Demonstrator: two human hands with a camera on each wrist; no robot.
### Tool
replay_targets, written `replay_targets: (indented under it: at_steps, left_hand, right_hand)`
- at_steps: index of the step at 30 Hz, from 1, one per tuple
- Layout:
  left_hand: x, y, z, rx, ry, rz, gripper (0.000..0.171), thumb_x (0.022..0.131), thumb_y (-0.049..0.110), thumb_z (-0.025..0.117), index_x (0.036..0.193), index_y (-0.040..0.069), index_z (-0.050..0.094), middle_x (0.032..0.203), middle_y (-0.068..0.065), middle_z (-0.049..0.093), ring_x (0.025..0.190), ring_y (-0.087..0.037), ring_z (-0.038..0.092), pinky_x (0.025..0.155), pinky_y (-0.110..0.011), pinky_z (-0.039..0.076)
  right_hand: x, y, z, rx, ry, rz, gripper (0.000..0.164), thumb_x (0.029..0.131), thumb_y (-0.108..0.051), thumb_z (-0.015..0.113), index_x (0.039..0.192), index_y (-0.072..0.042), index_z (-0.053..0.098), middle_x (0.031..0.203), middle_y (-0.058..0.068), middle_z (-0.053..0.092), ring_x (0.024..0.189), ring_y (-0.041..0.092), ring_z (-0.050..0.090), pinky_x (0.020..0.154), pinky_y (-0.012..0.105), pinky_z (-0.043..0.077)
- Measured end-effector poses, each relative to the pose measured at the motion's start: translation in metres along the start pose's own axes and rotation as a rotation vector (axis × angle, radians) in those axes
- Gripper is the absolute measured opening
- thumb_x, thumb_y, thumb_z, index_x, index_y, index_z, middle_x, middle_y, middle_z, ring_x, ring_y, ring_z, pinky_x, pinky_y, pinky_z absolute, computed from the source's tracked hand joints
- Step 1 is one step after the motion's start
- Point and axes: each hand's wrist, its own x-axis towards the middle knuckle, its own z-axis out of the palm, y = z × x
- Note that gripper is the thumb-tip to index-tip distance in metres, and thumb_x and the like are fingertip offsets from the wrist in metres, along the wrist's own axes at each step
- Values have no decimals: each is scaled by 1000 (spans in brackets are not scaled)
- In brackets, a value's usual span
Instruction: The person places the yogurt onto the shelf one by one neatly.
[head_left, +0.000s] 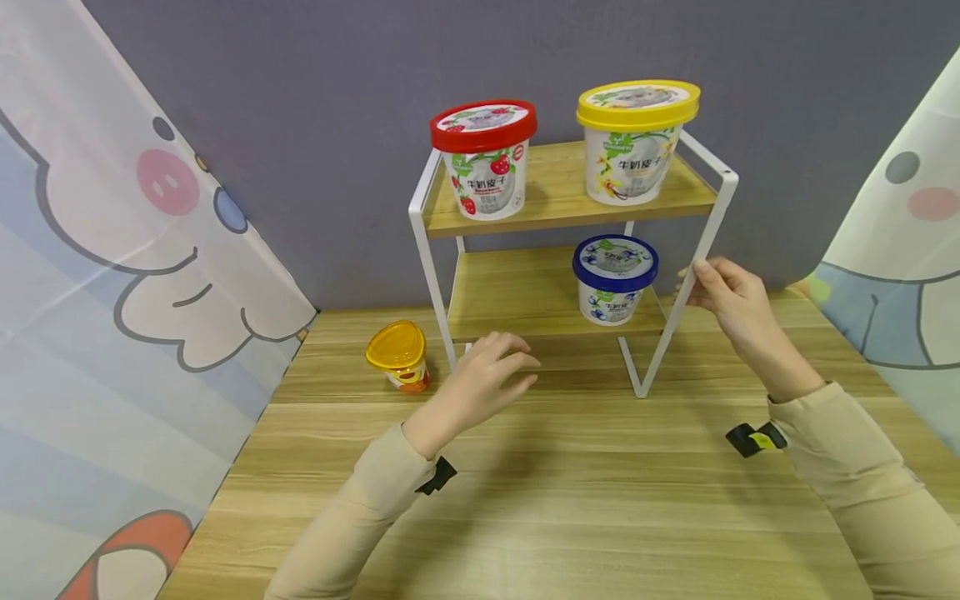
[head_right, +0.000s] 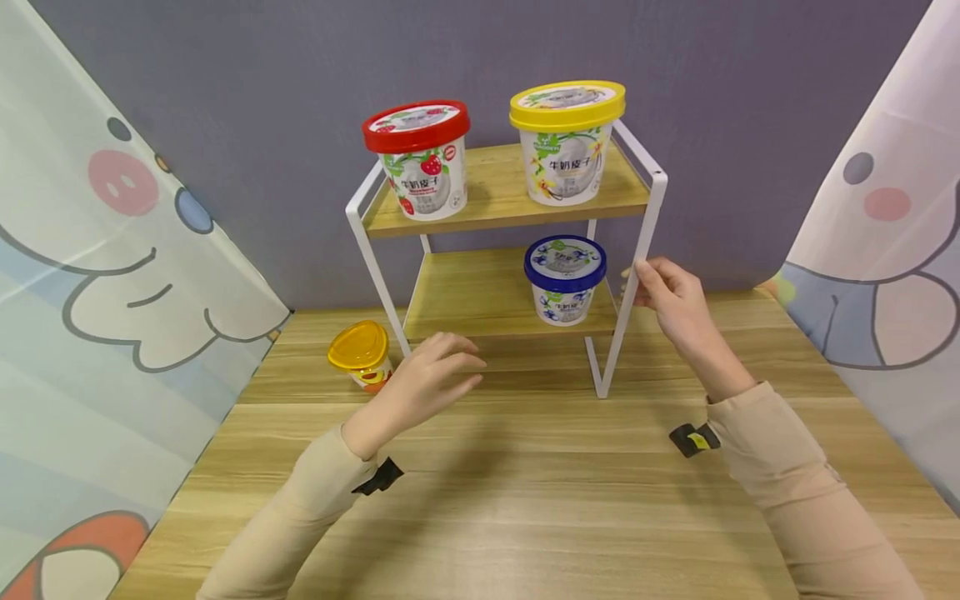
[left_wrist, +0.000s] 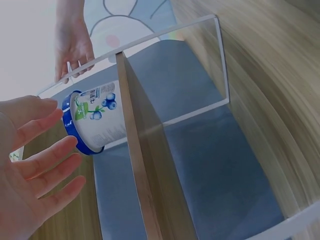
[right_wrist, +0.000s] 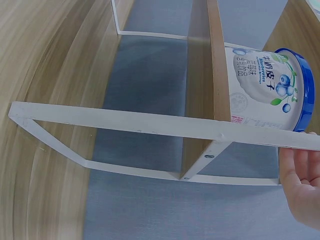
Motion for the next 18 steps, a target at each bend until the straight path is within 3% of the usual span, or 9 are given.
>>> replay_targets:
  at_steps: [4, 11, 18]
  left_hand:
    - [-8, -1, -4, 5, -1, 3, 12, 77, 13, 68, 88, 11, 66, 94, -3, 57, 85, -15, 53, 73, -24, 44]
    - [-26, -7, -11, 21, 25, 5, 14, 73, 12, 71, 85, 11, 66, 92, -2, 57, 85, -17, 55, 81, -30, 45]
    - [-48, -20, -22, 35, 37, -26, 18, 68, 7, 74, 83, 9, 65, 89, -4, 56, 82, -18, 54, 71, -30, 45]
  right_hand:
    - [0, 0, 0, 1, 0, 4, 18, 91, -19, 48, 85, -8, 62, 83, -1, 59, 71, 7, 58, 65, 14, 48]
    - [-1, 1, -1, 50, -22, -5, 18, 91, -14, 46, 85, -7, 62, 83, -1, 60, 70, 8, 58, 65, 14, 49]
    - [0, 1, -1, 77, -23, -15, 19, 92, -12, 46, 85, -5, 62, 80, 1, 60, 70, 9, 58, 65, 15, 49]
